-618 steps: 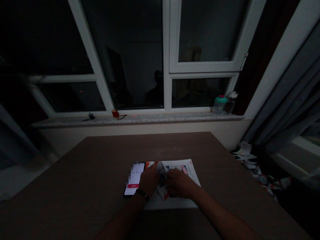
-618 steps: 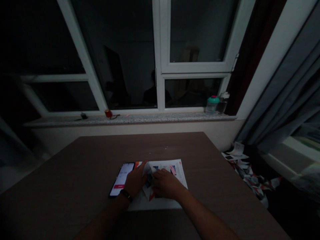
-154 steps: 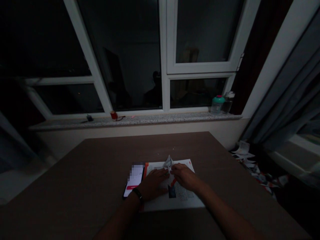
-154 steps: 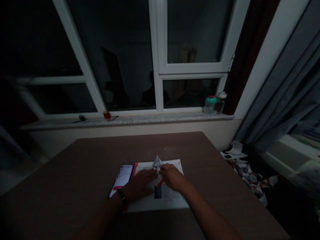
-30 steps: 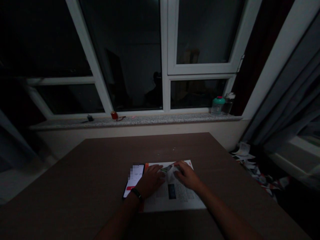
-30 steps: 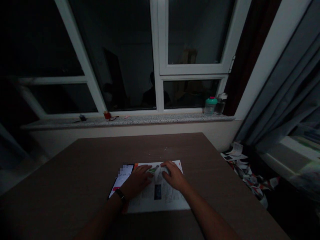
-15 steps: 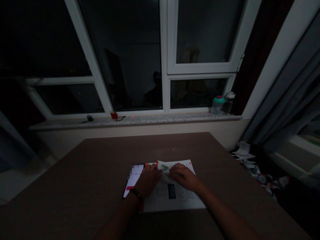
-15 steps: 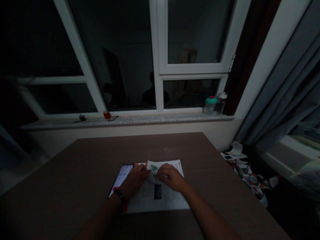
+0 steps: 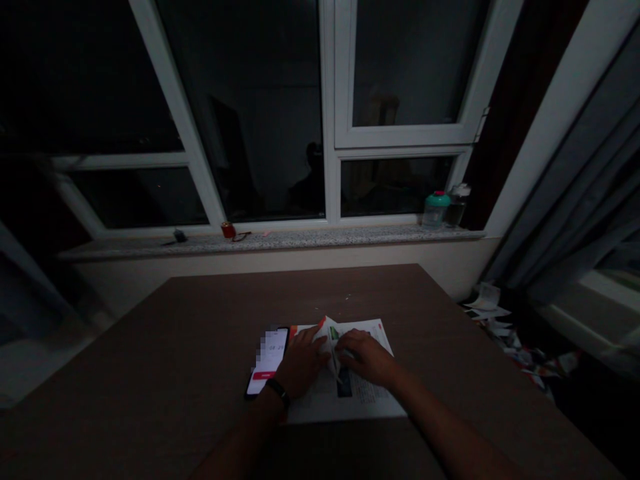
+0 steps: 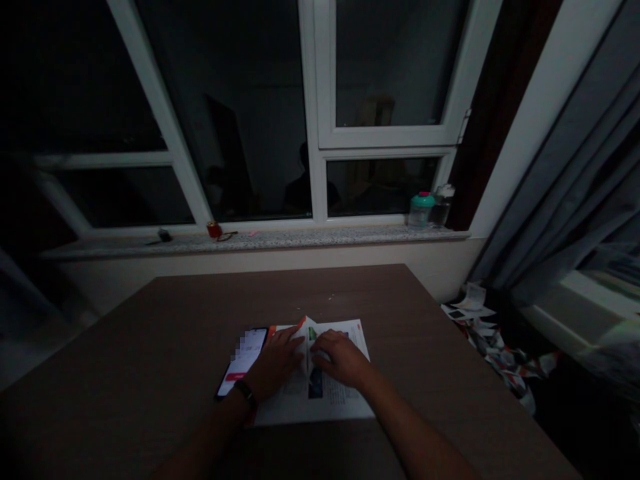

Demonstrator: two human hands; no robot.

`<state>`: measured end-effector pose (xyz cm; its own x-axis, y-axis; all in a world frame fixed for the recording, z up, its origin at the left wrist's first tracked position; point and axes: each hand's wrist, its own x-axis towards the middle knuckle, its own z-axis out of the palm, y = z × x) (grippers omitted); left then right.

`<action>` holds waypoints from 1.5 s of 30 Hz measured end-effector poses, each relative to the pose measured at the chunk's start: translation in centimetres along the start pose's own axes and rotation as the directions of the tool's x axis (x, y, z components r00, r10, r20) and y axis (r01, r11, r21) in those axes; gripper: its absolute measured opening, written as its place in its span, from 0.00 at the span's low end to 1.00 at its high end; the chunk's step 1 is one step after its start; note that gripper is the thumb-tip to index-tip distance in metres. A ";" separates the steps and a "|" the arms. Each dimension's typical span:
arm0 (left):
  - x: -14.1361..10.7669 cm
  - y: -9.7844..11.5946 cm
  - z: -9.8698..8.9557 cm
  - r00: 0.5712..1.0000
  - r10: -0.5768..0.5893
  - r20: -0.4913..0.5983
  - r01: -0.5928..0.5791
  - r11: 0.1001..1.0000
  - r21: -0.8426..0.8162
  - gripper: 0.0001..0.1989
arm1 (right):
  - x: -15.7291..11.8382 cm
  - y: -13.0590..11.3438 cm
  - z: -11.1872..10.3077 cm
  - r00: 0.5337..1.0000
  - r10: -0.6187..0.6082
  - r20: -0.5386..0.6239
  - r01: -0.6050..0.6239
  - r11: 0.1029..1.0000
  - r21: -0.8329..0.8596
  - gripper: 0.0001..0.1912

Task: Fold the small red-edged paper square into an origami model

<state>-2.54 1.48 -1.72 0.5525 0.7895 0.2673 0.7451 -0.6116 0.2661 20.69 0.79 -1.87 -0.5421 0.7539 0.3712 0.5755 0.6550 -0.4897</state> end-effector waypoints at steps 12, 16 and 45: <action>0.1 1.9 -2.1 0.974 0.227 0.030 -0.219 0.961 -0.168 0.06 | 0.5 -0.4 -0.3 0.998 0.060 -0.018 -0.061 0.992 -0.108 0.13; -0.1 1.9 -2.2 0.954 0.291 0.067 -0.273 0.942 -0.198 0.05 | 0.4 -0.1 -0.1 0.996 0.082 -0.021 -0.084 0.991 -0.108 0.13; -0.3 2.0 -2.6 0.909 0.394 0.133 -0.361 0.907 -0.218 0.12 | 0.3 0.5 0.4 0.995 0.097 -0.011 -0.098 0.987 -0.129 0.18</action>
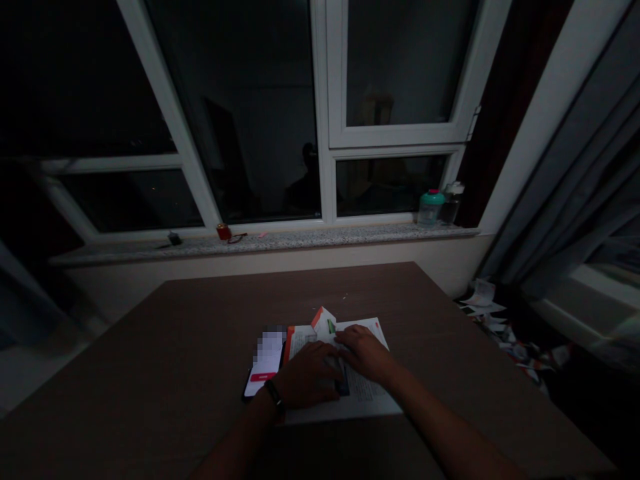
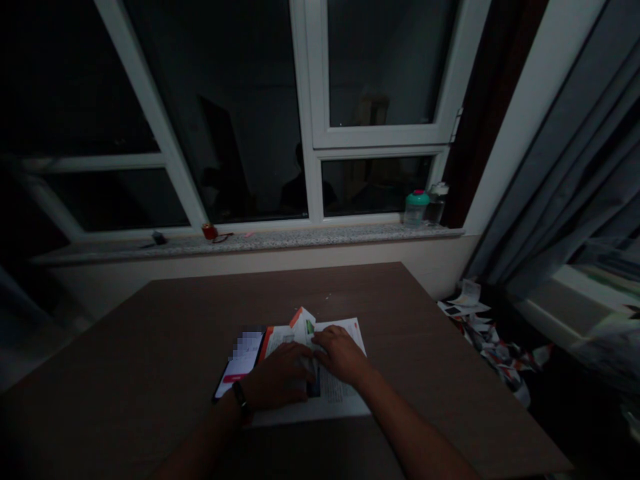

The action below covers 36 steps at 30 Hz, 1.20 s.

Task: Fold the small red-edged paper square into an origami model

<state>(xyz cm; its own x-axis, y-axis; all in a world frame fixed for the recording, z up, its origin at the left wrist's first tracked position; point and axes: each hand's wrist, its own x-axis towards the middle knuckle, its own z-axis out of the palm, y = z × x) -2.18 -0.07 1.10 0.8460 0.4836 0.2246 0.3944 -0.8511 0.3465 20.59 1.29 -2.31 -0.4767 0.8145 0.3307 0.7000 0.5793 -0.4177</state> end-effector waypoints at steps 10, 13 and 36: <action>0.2 -1.0 0.9 0.967 -0.231 -0.108 0.235 0.971 0.031 0.17 | 0.0 -0.2 -0.2 0.998 -0.023 0.060 0.024 1.000 -0.018 0.19; 0.1 -1.4 1.2 0.951 -0.290 -0.107 0.299 0.951 0.080 0.17 | 0.0 -0.5 -0.4 0.997 -0.026 0.072 0.029 0.999 -0.039 0.18; 0.7 -0.1 1.0 0.937 -0.348 -0.033 0.343 0.899 0.271 0.15 | 0.0 -1.4 -0.9 0.994 -0.026 0.104 0.041 0.990 -0.135 0.13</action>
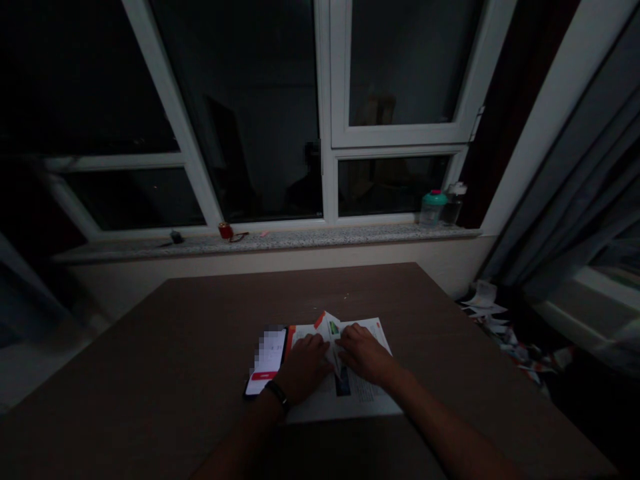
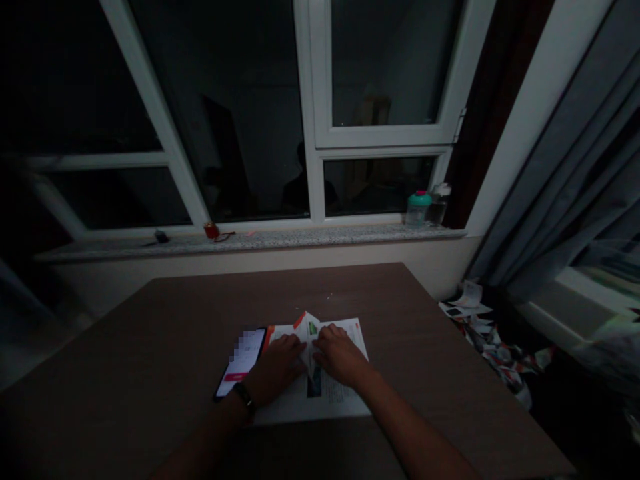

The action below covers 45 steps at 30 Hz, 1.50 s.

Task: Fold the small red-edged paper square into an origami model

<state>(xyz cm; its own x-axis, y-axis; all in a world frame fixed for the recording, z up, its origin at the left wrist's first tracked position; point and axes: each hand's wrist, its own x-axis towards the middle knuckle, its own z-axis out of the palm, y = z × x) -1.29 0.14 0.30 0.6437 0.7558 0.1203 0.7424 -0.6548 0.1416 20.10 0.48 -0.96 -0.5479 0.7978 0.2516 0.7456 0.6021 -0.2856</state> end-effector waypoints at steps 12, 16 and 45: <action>0.1 0.5 0.5 1.000 -0.006 -0.022 0.007 0.998 0.066 0.16 | 0.0 0.0 0.3 1.000 -0.015 0.020 0.014 0.998 0.061 0.11; 0.1 0.5 0.7 0.999 0.002 -0.041 0.000 0.999 0.041 0.18 | -0.1 -0.2 0.0 0.999 -0.028 0.026 0.026 0.998 0.054 0.13; 0.2 -2.8 1.6 0.993 -0.042 -0.109 0.015 0.969 -0.245 0.20 | -0.1 -0.1 -0.1 0.998 -0.014 0.065 0.013 1.000 0.009 0.21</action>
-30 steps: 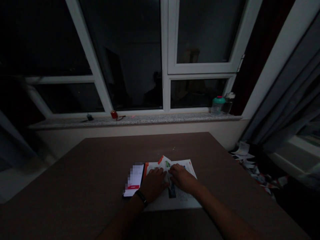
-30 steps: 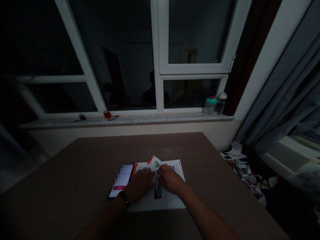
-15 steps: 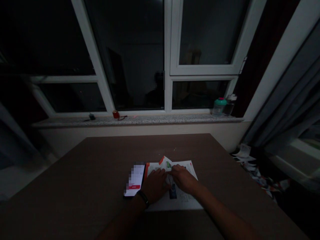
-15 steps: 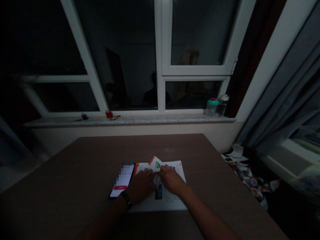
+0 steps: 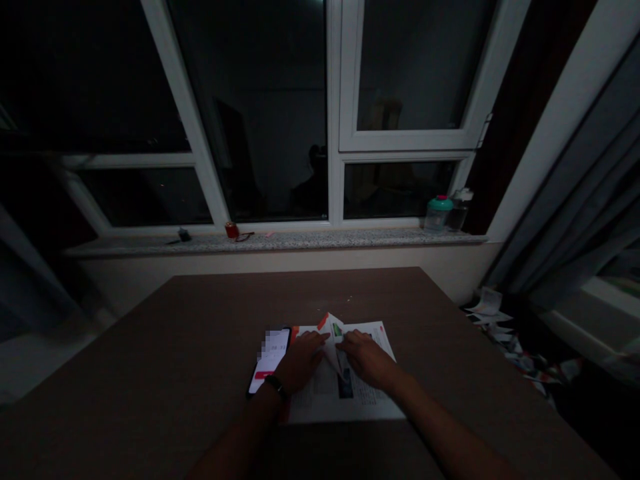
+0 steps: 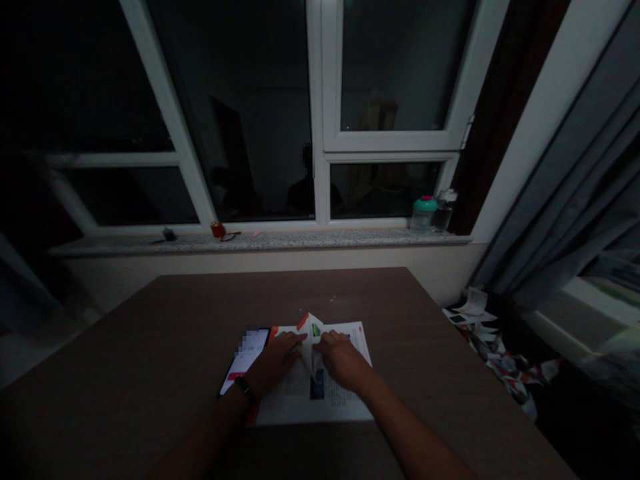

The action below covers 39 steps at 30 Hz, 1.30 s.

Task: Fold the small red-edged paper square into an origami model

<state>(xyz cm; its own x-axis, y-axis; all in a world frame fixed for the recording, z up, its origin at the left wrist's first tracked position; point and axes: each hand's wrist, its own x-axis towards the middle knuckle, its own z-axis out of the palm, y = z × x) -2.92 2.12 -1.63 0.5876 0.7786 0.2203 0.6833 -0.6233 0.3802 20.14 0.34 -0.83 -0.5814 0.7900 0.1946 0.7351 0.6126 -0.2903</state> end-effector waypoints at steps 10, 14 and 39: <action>0.1 -0.3 0.2 1.000 0.007 0.001 -0.007 0.998 0.068 0.20 | 0.0 0.2 0.2 1.000 -0.013 -0.004 0.013 1.000 0.009 0.21; 0.1 0.3 -0.1 1.000 0.015 0.026 -0.017 0.995 0.103 0.17 | 0.0 0.1 0.1 1.000 -0.009 0.000 0.009 1.000 -0.003 0.22; 0.3 2.2 0.1 0.999 0.037 0.022 -0.040 0.987 0.157 0.12 | 0.3 -0.1 0.4 0.997 0.030 -0.075 -0.025 0.997 0.071 0.14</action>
<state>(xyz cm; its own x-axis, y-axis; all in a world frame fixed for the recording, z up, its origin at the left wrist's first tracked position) -1.15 0.98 -0.80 0.6216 0.7533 0.2145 0.7190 -0.6575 0.2254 19.76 0.49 -1.17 -0.5313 0.8078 0.2553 0.7229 0.5894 -0.3606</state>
